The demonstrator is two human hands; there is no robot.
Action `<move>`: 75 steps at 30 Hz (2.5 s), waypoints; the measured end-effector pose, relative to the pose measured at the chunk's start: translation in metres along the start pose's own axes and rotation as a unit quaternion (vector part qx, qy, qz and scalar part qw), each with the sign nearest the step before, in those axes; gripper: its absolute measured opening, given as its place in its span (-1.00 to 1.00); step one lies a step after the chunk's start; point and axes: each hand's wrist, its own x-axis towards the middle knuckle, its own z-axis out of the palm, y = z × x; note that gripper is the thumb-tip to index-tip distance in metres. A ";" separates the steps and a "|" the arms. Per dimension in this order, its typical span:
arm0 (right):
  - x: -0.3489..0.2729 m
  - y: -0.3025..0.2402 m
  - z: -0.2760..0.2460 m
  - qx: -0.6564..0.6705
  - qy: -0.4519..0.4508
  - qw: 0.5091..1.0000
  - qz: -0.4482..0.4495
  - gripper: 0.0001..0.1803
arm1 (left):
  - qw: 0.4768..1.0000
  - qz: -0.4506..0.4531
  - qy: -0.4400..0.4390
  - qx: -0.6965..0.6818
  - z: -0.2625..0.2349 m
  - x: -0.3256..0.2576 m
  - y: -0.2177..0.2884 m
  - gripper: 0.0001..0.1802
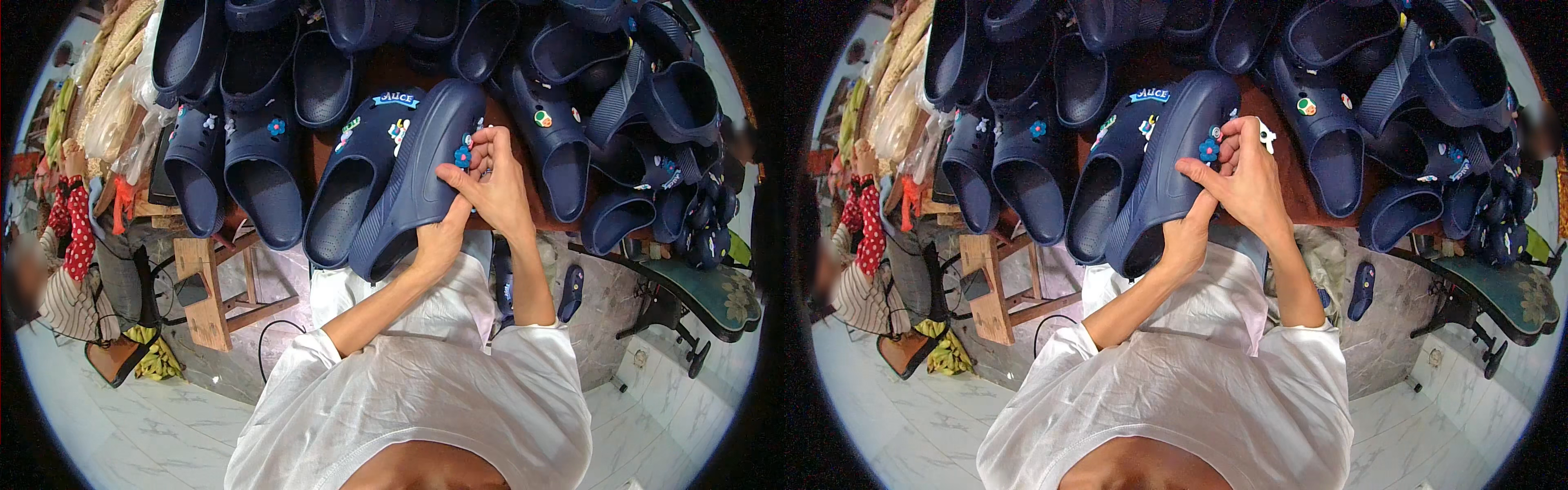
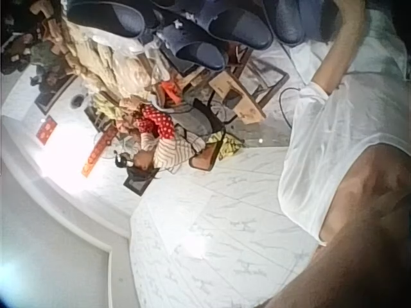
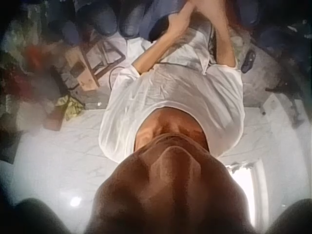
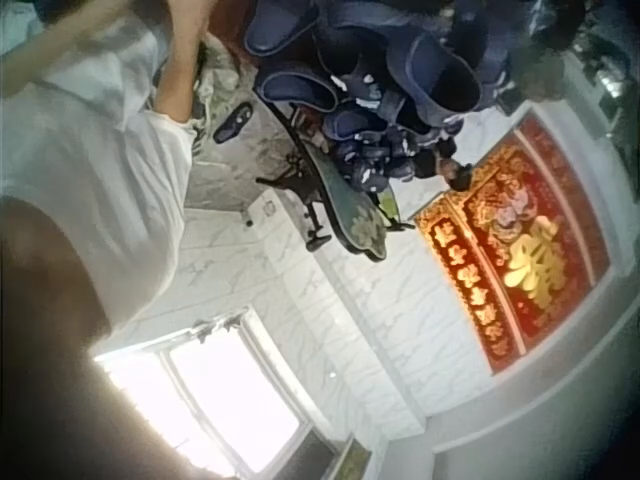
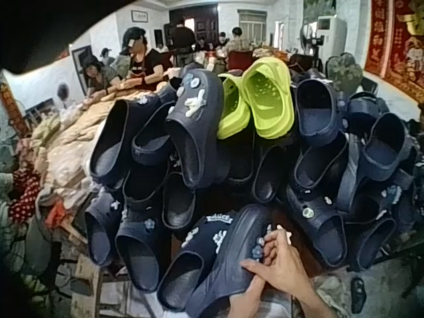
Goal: Attaching decorative charms into the holes of plastic clogs at a shoe manufacturing facility.
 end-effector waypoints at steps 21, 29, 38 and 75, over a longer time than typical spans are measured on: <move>-0.014 0.021 0.003 0.127 -0.017 0.990 0.052 -0.62 | 0.998 0.036 0.016 -0.047 -0.003 0.001 -0.009 -0.60; -0.008 -0.004 -0.002 -0.031 -0.050 0.998 -0.001 -0.48 | 0.984 -0.088 0.031 -0.149 -0.022 -0.009 -0.018 -0.70; -0.010 -0.006 0.005 -0.149 -0.011 0.981 -0.124 -0.74 | 0.938 0.133 -0.116 0.298 -0.027 -0.067 0.022 -0.29; -0.002 0.060 0.008 0.110 0.099 0.989 0.004 -0.70 | 0.764 0.325 -0.067 0.553 -0.042 -0.003 0.060 -0.40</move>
